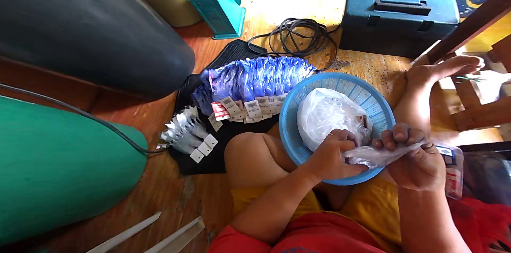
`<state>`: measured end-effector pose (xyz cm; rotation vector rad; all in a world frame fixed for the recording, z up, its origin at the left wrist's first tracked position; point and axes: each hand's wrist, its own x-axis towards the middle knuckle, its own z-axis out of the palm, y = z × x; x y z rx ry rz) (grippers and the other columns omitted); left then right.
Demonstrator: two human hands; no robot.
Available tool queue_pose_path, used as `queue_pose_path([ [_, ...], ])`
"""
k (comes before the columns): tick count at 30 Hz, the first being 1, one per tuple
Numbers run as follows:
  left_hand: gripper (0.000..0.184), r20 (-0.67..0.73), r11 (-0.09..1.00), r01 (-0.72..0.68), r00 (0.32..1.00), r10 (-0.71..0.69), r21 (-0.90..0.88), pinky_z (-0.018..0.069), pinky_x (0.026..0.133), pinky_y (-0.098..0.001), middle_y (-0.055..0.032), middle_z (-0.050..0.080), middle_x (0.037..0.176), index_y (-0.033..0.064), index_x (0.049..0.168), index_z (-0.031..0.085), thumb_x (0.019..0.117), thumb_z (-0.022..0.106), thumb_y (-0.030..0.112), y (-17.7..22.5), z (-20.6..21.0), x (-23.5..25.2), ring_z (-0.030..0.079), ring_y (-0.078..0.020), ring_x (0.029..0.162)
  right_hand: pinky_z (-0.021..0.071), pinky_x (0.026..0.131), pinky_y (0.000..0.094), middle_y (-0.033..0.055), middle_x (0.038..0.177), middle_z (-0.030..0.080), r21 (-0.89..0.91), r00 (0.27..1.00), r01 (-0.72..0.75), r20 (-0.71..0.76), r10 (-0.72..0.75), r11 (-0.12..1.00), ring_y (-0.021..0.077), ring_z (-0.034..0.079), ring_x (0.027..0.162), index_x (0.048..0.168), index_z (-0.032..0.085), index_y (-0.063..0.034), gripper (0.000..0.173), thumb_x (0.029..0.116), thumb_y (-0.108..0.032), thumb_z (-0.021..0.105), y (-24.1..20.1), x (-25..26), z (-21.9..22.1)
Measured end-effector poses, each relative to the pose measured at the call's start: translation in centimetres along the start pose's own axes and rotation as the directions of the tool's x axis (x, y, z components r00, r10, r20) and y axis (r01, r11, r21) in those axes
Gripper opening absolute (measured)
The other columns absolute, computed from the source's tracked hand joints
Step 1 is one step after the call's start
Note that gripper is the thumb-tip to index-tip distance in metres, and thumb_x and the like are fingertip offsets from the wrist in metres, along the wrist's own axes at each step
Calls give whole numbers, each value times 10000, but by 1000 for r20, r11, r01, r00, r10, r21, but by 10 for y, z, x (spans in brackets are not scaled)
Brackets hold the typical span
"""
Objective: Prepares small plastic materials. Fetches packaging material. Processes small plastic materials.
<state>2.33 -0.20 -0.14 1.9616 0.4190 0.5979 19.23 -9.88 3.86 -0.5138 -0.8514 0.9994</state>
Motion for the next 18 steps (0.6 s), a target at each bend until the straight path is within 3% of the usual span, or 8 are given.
queue_pose_path([
  [5,283,-99,1000,-22,995,24,23,501,987,-417,-137,738,997,-12,916,744,820,810,245,-2,10,-1,665,-250,1067,598,878,348,-3,1019,737,10,1000,3,-5,-3,1000,138,707,940,996,776,-173,101,965,-226,696,-1,0,-1],
  [11,211,-56,996,-4,998,9,90,518,922,-438,-134,708,871,-15,920,705,836,714,178,2,-2,2,679,-237,902,598,878,346,-11,1013,737,-20,999,14,-31,-15,1000,134,707,932,988,776,-186,98,964,-240,698,-4,0,-4],
  [14,220,26,997,38,999,-40,61,484,1013,-472,-124,699,892,-18,1014,658,857,671,135,8,-12,3,684,-211,904,600,874,347,-10,1012,737,0,999,17,-31,-17,1000,137,707,934,970,777,-186,97,960,-246,702,-5,0,-6],
  [16,244,50,999,38,998,-40,36,503,1003,-441,-127,706,936,-26,1067,654,872,677,118,11,-16,4,688,-196,929,597,881,346,-11,1011,737,15,1000,14,-24,-13,1000,135,705,943,969,778,-185,99,960,-248,702,-5,0,-6],
  [18,264,77,999,42,996,-42,9,543,922,-380,-133,705,960,-31,1100,650,902,685,140,12,-19,5,684,-182,925,596,886,344,-14,1008,734,22,1000,14,-16,-13,1000,133,704,943,970,777,-186,98,962,-244,699,-6,1,-6],
])
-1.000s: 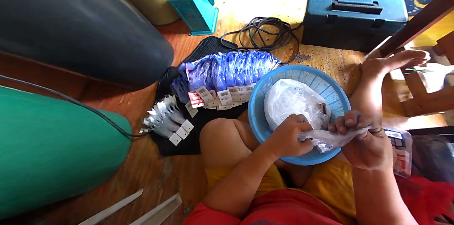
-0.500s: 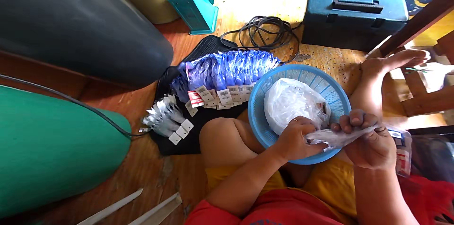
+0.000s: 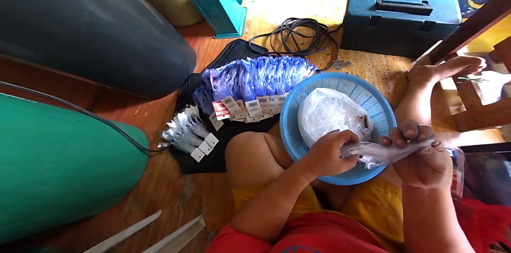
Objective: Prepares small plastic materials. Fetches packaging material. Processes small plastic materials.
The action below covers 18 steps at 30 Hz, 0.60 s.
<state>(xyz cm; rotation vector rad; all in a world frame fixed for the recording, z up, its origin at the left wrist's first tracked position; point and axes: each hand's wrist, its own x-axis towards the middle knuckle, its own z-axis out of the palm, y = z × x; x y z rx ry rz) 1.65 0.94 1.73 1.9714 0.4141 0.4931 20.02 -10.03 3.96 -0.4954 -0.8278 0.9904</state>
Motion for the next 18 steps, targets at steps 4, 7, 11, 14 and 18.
queue_pose_path([
  [4,315,57,996,27,998,-23,-80,570,848,-305,-140,712,990,-48,1147,639,929,702,170,-1,-6,0,690,-142,917,599,885,355,-10,1012,735,4,1000,0,0,0,1000,139,707,942,974,777,-185,96,962,-240,699,0,0,-1],
  [7,324,88,992,48,995,-38,-118,567,861,-285,-133,714,1005,-52,1161,634,931,706,165,-3,-9,0,689,-119,924,600,884,358,-8,1017,735,-4,1000,2,3,-2,1000,142,706,943,975,776,-186,100,968,-238,691,1,0,-3],
  [11,329,117,985,66,992,-48,-159,563,876,-265,-131,716,1023,-56,1170,633,934,706,161,-5,-12,0,689,-102,942,601,883,352,-8,1017,733,-4,1000,-1,-4,0,1000,140,707,940,974,776,-181,98,967,-232,691,1,0,-3],
  [14,331,140,979,73,989,-46,-191,565,882,-265,-133,714,1035,-60,1184,628,935,695,147,-6,-12,0,690,-101,951,601,876,349,-8,1018,733,-10,1000,4,-5,-4,1000,137,705,937,976,776,-187,105,971,-242,686,2,0,-4],
  [18,335,171,968,80,985,-39,-237,585,794,-289,-136,700,1007,-69,1233,595,933,607,80,-6,-12,-1,688,-119,864,604,880,354,-11,1009,738,2,1000,-2,-18,2,1000,137,709,938,966,784,-190,97,959,-240,701,2,0,-4],
])
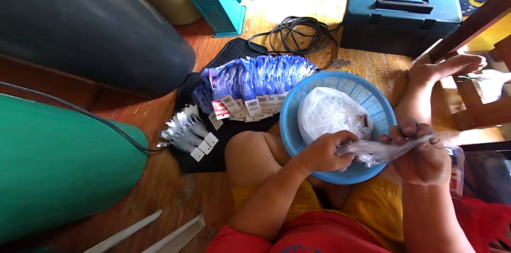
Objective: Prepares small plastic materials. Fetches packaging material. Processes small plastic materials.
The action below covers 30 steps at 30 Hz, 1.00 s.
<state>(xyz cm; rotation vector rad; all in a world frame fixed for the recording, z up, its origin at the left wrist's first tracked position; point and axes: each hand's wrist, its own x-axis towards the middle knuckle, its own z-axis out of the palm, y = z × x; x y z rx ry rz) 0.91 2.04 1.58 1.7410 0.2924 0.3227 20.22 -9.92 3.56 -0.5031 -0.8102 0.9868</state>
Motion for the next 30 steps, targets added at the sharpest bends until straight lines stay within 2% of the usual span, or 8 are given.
queue_pose_path([
  [2,366,-3,999,-22,1000,22,46,573,712,-305,-142,689,973,-67,1251,595,921,563,87,-1,3,1,668,-130,790,604,883,358,-8,1012,739,15,1000,-6,2,6,1000,141,709,941,963,785,-186,94,955,-236,706,0,-1,1],
  [3,377,-9,996,-28,1000,29,90,572,740,-319,-148,698,992,-59,1258,605,920,572,105,-1,5,2,675,-141,821,603,881,356,-8,1013,736,19,1000,-9,6,9,1000,139,707,941,958,783,-185,93,954,-239,707,0,-1,1],
  [6,431,-1,976,27,1000,-28,215,561,938,-416,-173,721,1130,-15,1333,612,952,641,182,5,11,8,705,-220,1039,604,866,352,-8,1000,736,29,1000,-5,25,5,1000,137,707,930,937,779,-183,89,951,-239,712,1,-1,1],
  [9,403,17,960,39,999,-45,278,539,984,-442,-171,730,1134,3,1292,665,955,671,222,9,18,13,702,-242,1080,602,860,349,-6,988,736,38,999,-3,41,1,999,139,707,923,932,778,-176,87,947,-237,717,2,-1,2],
  [12,334,56,949,106,990,-128,296,534,923,-462,-178,724,1031,-20,1130,712,956,681,264,13,19,17,693,-257,995,602,866,350,-3,986,736,46,998,-6,55,4,999,143,708,925,938,777,-170,83,949,-222,713,2,1,4],
  [17,319,24,958,120,991,-131,262,548,856,-417,-159,721,970,-23,1059,714,945,698,274,12,12,16,688,-212,909,602,861,344,1,991,743,35,1000,-10,28,9,999,143,711,924,939,783,-177,87,945,-234,719,1,0,2],
  [27,280,51,967,129,988,-143,222,547,757,-353,-134,698,928,-17,1077,698,955,634,227,8,2,11,657,-158,811,606,862,349,-2,989,739,41,1000,-23,13,23,999,139,711,922,930,783,-178,87,946,-233,717,2,1,1],
  [30,275,54,968,130,988,-145,216,547,755,-375,-138,696,922,-21,1085,693,947,631,209,8,1,11,657,-173,809,605,863,348,-9,986,739,33,1000,-21,10,21,999,135,709,922,937,785,-185,90,948,-240,714,2,1,1],
])
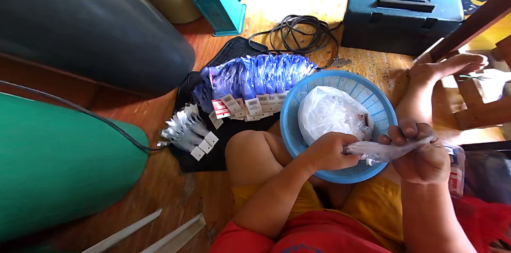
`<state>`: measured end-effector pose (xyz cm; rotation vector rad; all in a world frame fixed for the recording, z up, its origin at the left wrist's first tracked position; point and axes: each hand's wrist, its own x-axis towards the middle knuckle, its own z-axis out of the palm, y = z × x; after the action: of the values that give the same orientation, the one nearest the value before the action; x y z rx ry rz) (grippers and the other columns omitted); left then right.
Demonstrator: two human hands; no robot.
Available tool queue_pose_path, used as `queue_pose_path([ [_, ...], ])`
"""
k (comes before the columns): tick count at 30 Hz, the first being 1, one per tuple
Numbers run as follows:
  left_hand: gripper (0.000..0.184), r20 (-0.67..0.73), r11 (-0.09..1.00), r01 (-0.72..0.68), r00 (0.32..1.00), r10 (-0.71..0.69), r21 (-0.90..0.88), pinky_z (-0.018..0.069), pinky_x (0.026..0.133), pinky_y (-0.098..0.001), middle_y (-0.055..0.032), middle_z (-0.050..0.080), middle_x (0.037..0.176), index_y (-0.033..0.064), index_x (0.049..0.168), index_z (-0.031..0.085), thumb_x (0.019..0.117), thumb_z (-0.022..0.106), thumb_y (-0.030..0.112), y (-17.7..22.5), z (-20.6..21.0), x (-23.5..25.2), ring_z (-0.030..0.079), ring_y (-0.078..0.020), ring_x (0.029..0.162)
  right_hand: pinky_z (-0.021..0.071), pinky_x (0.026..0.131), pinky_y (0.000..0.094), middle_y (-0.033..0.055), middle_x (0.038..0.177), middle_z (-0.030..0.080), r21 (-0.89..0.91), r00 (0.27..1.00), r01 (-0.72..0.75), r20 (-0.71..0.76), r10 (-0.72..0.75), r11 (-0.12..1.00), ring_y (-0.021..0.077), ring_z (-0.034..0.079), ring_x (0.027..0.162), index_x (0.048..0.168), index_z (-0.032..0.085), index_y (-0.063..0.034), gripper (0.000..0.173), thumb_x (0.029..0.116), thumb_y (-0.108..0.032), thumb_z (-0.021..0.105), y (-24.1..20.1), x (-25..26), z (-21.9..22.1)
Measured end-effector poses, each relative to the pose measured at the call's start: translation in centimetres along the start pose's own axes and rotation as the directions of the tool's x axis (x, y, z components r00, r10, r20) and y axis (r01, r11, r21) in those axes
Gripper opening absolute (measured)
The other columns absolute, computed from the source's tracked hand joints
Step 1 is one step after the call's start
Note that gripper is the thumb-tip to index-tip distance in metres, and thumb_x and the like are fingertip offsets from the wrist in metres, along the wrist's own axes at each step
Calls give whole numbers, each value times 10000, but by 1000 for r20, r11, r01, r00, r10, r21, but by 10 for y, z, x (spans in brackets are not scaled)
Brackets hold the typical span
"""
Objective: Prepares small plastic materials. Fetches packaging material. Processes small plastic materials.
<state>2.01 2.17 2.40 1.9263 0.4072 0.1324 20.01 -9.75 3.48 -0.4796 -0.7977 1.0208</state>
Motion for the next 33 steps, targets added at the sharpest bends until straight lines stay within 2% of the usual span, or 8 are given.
queue_pose_path([
  [3,267,-35,999,-44,998,44,3,543,787,-369,-144,697,939,-25,1058,700,935,638,204,-4,3,0,659,-176,853,603,866,348,-5,987,738,7,1000,0,4,0,1000,139,708,926,939,784,-177,93,951,-232,710,0,0,0],
  [6,292,-103,994,-104,989,106,20,518,914,-392,-181,677,1056,-33,1065,719,905,662,205,-9,8,1,641,-243,1022,601,873,346,-9,996,737,7,1000,-10,18,10,1000,140,709,930,945,783,-181,93,956,-228,703,0,2,3],
  [9,320,-101,995,-101,990,100,-5,476,1015,-415,-190,655,1213,-25,1110,722,904,663,212,-12,9,2,598,-273,1172,600,869,338,-14,1006,740,-33,1000,-19,22,19,999,133,708,935,960,787,-189,94,957,-231,702,0,4,7],
  [13,329,-64,990,-130,990,127,-48,502,1009,-380,-194,672,1195,-50,1145,692,912,668,182,-19,10,4,635,-236,1136,604,861,335,-7,1026,737,-95,1000,-4,30,7,995,133,706,939,970,784,-185,90,961,-222,703,-2,6,11],
  [18,527,-79,976,-170,984,160,-133,493,1050,-319,-217,645,1268,-90,1329,581,881,737,141,-16,10,1,630,-192,1181,600,850,319,-13,1003,736,-164,1000,0,18,3,986,121,702,927,959,781,-185,95,962,-243,705,-3,10,17],
  [23,583,-134,936,-312,947,292,-165,457,1108,-350,-236,614,1323,-104,1339,571,862,768,165,-19,10,1,589,-229,1262,594,851,318,-18,998,731,-169,999,-23,24,27,985,116,695,925,955,778,-190,100,965,-254,703,-1,10,16],
  [27,539,-133,947,-287,954,269,-147,432,1131,-372,-211,623,1338,-56,1344,598,869,746,151,-11,11,5,561,-234,1306,597,845,312,-22,1007,730,-164,998,-35,36,42,986,109,696,921,963,780,-192,95,964,-249,705,-1,11,15],
  [33,486,-101,974,-219,972,212,-59,492,1059,-379,-239,660,1257,-75,1337,602,901,676,127,-2,17,10,636,-253,1199,599,849,312,-21,1011,731,-154,997,-39,61,49,987,107,698,926,975,779,-187,99,970,-243,698,-1,12,17],
])
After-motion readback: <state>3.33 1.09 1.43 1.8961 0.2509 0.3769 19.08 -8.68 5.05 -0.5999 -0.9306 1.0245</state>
